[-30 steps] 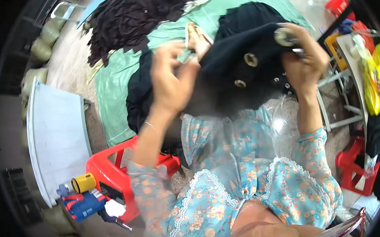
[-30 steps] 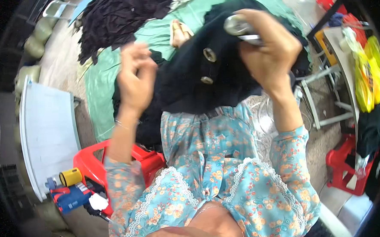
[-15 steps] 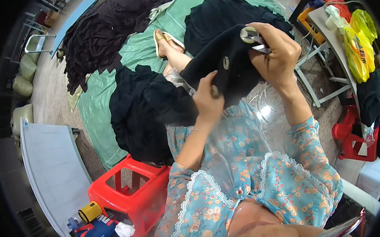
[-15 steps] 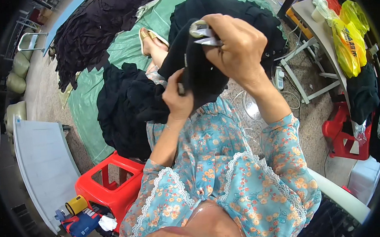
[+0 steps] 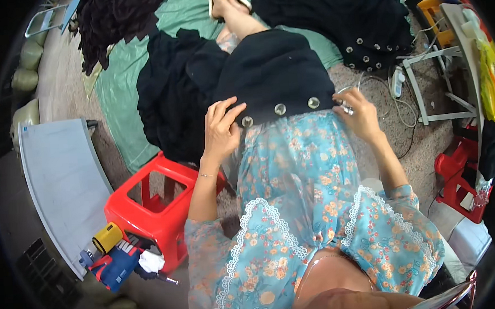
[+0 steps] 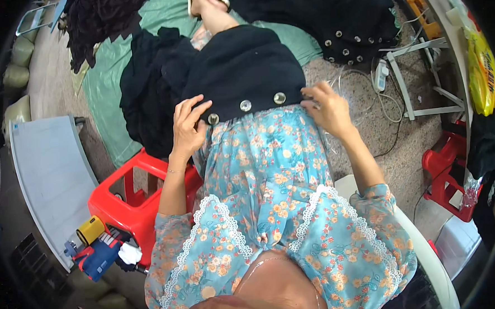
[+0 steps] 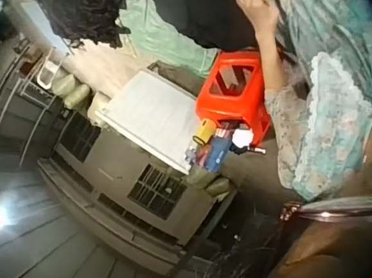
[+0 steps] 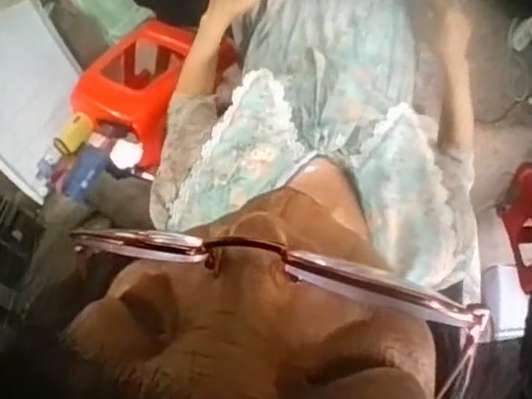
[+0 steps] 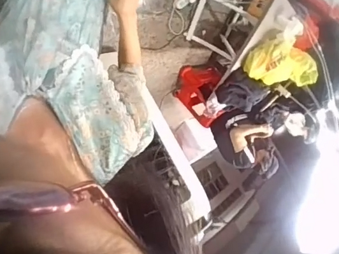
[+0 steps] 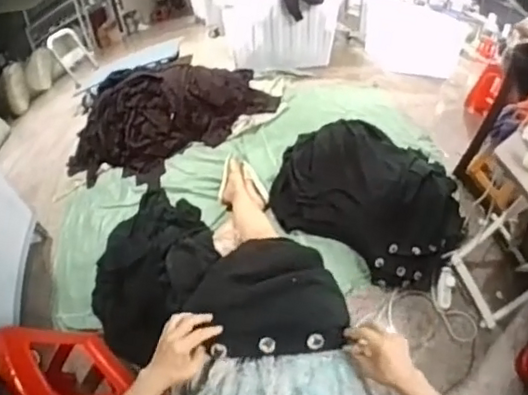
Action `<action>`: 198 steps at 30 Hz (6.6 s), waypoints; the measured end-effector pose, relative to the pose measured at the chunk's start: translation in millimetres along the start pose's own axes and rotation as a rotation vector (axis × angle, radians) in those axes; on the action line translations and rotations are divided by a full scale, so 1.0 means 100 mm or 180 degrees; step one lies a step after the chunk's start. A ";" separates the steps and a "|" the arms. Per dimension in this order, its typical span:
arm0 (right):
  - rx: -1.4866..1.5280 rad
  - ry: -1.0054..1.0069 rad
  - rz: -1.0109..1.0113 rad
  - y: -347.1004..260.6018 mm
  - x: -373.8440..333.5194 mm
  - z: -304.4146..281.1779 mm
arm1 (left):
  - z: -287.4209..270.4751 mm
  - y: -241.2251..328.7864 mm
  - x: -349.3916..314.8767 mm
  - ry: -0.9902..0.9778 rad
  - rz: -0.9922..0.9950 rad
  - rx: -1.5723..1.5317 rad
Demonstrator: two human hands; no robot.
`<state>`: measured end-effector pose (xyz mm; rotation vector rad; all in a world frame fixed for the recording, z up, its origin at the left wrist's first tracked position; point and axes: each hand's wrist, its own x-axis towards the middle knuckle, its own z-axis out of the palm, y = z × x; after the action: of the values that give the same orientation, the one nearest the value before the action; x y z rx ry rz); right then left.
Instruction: Trimming excess threads from black garments using a pair of small thread clippers.
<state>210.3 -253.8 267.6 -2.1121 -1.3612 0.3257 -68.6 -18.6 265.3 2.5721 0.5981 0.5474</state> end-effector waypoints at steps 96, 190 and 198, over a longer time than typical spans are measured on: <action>0.3168 0.0909 0.1926 -0.45 0.30 0.53 | 0.41 0.74 0.21 0.0093 -0.0706 -0.0391; -0.0193 -0.0304 -0.0925 -0.76 0.26 0.79 | 0.71 0.51 0.08 0.0220 -0.1221 -0.1019; -0.0357 -0.0656 -0.0902 -0.74 0.28 0.83 | 0.73 0.53 0.09 0.0104 -0.1235 -0.1033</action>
<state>126.4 -178.1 249.3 -1.9800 -1.8125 0.3644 -10.0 -81.0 233.7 2.0781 0.9113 0.5043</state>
